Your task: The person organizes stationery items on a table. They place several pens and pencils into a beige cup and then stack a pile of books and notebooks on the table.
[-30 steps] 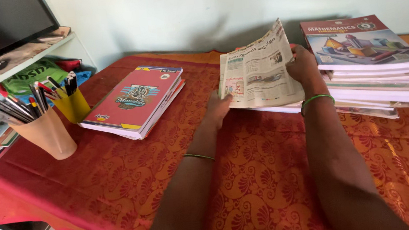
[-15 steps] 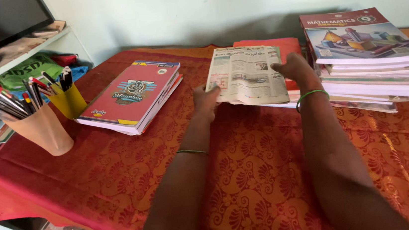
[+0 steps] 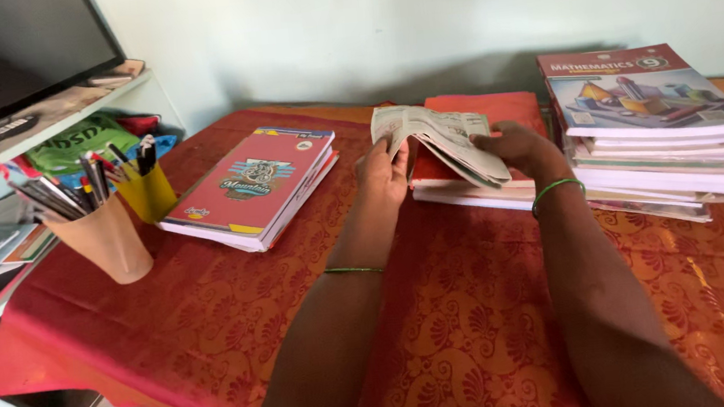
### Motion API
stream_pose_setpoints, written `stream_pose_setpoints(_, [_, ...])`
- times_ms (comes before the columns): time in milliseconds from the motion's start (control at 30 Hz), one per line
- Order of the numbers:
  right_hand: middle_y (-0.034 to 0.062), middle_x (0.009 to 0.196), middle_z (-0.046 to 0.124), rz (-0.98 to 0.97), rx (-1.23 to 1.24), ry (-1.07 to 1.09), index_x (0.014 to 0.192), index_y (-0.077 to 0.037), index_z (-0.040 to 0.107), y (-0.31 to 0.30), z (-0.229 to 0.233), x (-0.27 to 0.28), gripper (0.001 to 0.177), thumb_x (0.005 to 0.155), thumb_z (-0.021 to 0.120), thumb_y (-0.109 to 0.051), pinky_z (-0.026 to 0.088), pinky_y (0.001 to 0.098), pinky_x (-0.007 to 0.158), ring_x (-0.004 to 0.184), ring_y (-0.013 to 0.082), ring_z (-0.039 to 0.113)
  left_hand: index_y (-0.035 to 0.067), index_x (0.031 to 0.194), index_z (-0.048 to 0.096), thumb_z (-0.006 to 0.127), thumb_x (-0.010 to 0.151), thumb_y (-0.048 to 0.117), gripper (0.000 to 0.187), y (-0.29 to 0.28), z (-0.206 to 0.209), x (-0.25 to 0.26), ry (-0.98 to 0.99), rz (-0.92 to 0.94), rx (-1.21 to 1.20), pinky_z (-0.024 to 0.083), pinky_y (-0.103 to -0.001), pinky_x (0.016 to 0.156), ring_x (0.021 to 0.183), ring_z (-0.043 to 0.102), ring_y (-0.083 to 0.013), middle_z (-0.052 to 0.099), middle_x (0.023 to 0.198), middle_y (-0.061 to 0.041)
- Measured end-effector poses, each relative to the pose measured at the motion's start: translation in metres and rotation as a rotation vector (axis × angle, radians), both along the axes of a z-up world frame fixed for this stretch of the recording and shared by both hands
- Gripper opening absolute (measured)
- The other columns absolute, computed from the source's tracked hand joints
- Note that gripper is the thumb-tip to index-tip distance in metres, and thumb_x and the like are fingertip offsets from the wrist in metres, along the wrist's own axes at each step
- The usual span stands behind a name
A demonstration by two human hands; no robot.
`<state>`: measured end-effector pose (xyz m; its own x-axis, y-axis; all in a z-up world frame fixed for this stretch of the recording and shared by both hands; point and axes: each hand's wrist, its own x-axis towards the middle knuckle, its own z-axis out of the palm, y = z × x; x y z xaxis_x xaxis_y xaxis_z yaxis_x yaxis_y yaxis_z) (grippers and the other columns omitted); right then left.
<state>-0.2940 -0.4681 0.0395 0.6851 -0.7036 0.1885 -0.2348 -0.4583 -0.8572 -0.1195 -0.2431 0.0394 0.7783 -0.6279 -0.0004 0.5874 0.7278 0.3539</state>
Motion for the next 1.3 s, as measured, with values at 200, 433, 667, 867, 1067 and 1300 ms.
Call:
stream_pose_setpoints(200, [0.0225,0.108,0.07,0.123,0.608,-0.353,0.119,0.02,0.06,0.001,-0.011,0.017,0.045,0.1,0.073,-0.019,0.057,0.0468,0.078,0.094,0.0325,0.07,-0.004,0.109,0.066,0.071,0.094,0.007,0.02,0.038,-0.02,0.032,-0.242,-0.041,0.183,0.061,-0.03,0.07,0.089,0.071,-0.0221,0.071,0.103,-0.014])
stream_pose_setpoints(433, [0.0132,0.11,0.073,0.294,0.462,-0.205,0.127,0.004,0.063,0.087,0.01,0.043,0.036,0.092,0.068,-0.007,0.062,0.0414,0.077,0.091,0.0266,0.071,0.002,0.115,0.068,0.072,0.094,0.008,0.022,0.119,-0.038,0.073,-0.386,-0.035,0.35,0.059,-0.027,0.065,0.085,0.072,-0.0157,0.073,0.104,-0.009])
stream_pose_setpoints(667, [0.0173,0.118,0.068,0.249,0.336,-0.457,0.135,0.004,0.049,0.184,0.007,0.112,0.044,0.096,0.068,-0.003,0.056,0.0379,0.075,0.093,0.0244,0.07,0.004,0.116,0.066,0.066,0.095,0.01,0.022,0.225,-0.023,0.111,-0.407,0.185,0.384,0.058,-0.031,0.057,0.074,0.071,-0.018,0.074,0.098,-0.009])
stream_pose_setpoints(867, [0.0213,0.12,0.072,0.342,0.466,-0.533,0.126,0.009,0.06,0.225,-0.024,0.221,0.034,0.094,0.065,-0.001,0.063,0.0382,0.088,0.101,0.0297,0.074,0.0,0.112,0.064,0.063,0.101,0.026,0.028,0.274,-0.043,0.17,-0.202,0.572,0.156,0.053,-0.031,0.055,0.073,0.065,-0.0191,0.068,0.093,-0.009])
stream_pose_setpoints(1067, [0.0151,0.119,0.069,0.121,0.368,-0.609,0.126,0.002,0.057,0.27,-0.09,0.291,0.04,0.09,0.072,-0.005,0.056,0.0377,0.091,0.106,0.026,0.067,-0.007,0.127,0.061,0.059,0.094,0.005,0.035,0.294,-0.095,0.182,-0.695,1.237,0.638,0.052,-0.035,0.09,0.103,0.063,-0.0273,0.065,0.118,-0.018])
stream_pose_setpoints(1300, [0.0149,0.126,0.063,0.142,-0.016,-0.683,0.133,0.003,0.047,0.268,-0.12,0.301,0.061,0.093,0.08,-0.028,0.052,0.0377,0.097,0.114,0.024,0.062,-0.01,0.144,0.043,0.06,0.091,0.005,0.057,0.296,-0.101,0.177,-0.742,1.215,0.798,0.049,-0.047,0.099,0.118,0.056,-0.045,0.056,0.136,-0.03])
